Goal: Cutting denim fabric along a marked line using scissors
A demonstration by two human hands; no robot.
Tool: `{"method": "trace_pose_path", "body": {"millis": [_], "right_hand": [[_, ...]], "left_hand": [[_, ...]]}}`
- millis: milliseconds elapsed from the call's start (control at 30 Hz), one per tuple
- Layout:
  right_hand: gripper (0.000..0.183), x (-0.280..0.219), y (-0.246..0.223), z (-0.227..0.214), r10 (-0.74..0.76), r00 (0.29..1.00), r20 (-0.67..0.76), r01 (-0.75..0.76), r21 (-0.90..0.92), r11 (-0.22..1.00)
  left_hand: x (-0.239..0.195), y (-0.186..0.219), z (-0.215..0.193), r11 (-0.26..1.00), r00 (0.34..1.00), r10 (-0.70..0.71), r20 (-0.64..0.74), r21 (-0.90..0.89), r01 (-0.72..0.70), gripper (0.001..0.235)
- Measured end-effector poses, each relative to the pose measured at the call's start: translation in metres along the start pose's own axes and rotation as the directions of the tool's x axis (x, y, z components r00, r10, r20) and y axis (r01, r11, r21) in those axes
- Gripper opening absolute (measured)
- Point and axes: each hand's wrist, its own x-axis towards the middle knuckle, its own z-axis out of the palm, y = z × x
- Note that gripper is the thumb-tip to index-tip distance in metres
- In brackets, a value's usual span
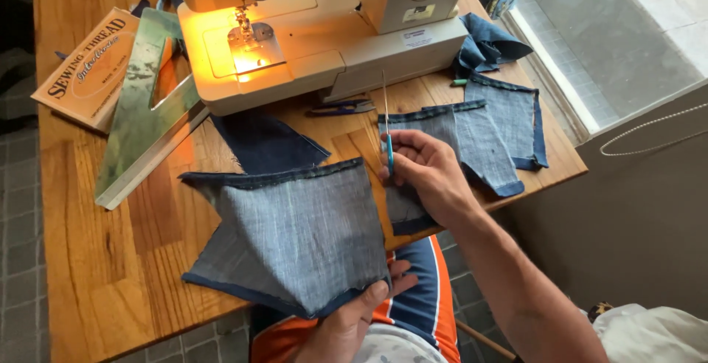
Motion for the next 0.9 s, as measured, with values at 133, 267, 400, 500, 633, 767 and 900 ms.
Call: {"method": "trace_pose_path", "body": {"millis": [133,267,400,500,633,767,900], "right_hand": [[0.044,-0.002,0.019,-0.004,-0.146,0.987,0.072,0.154,-0.124,0.980],[0.040,-0.041,-0.002,0.021,-0.360,0.921,0.148,0.388,-0.272,0.881],[0.044,-0.069,-0.003,0.040,-0.278,0.922,0.270,0.351,-0.277,0.895],[0.042,-0.068,0.003,0.037,-0.275,0.924,0.266,0.371,-0.453,0.810],[0.035,-0.064,0.000,0.031,-0.216,0.926,0.311,0.327,-0.369,0.870],[0.034,-0.055,0.010,0.021,-0.180,0.914,0.362,0.312,-0.346,0.885],[0.034,-0.054,0.008,0.020,-0.170,0.909,0.381,0.307,-0.337,0.890]], "left_hand": [[-0.003,0.008,0.022,0.992,0.984,-0.087,-0.157,0.077,0.100,0.055],[0.005,-0.016,-0.002,0.996,0.994,0.048,-0.094,0.085,-0.040,0.052],[0.002,-0.020,-0.006,0.959,0.993,0.107,0.046,0.259,-0.115,0.045],[-0.008,-0.004,0.008,0.831,0.972,0.233,0.041,0.510,-0.221,0.059],[-0.019,-0.013,-0.014,0.853,0.934,0.355,0.040,0.394,-0.341,0.076],[-0.009,-0.040,-0.057,0.798,0.741,0.600,0.301,-0.171,-0.578,0.078],[-0.025,-0.020,-0.062,0.754,0.779,0.623,0.067,-0.318,-0.575,0.024]]}}
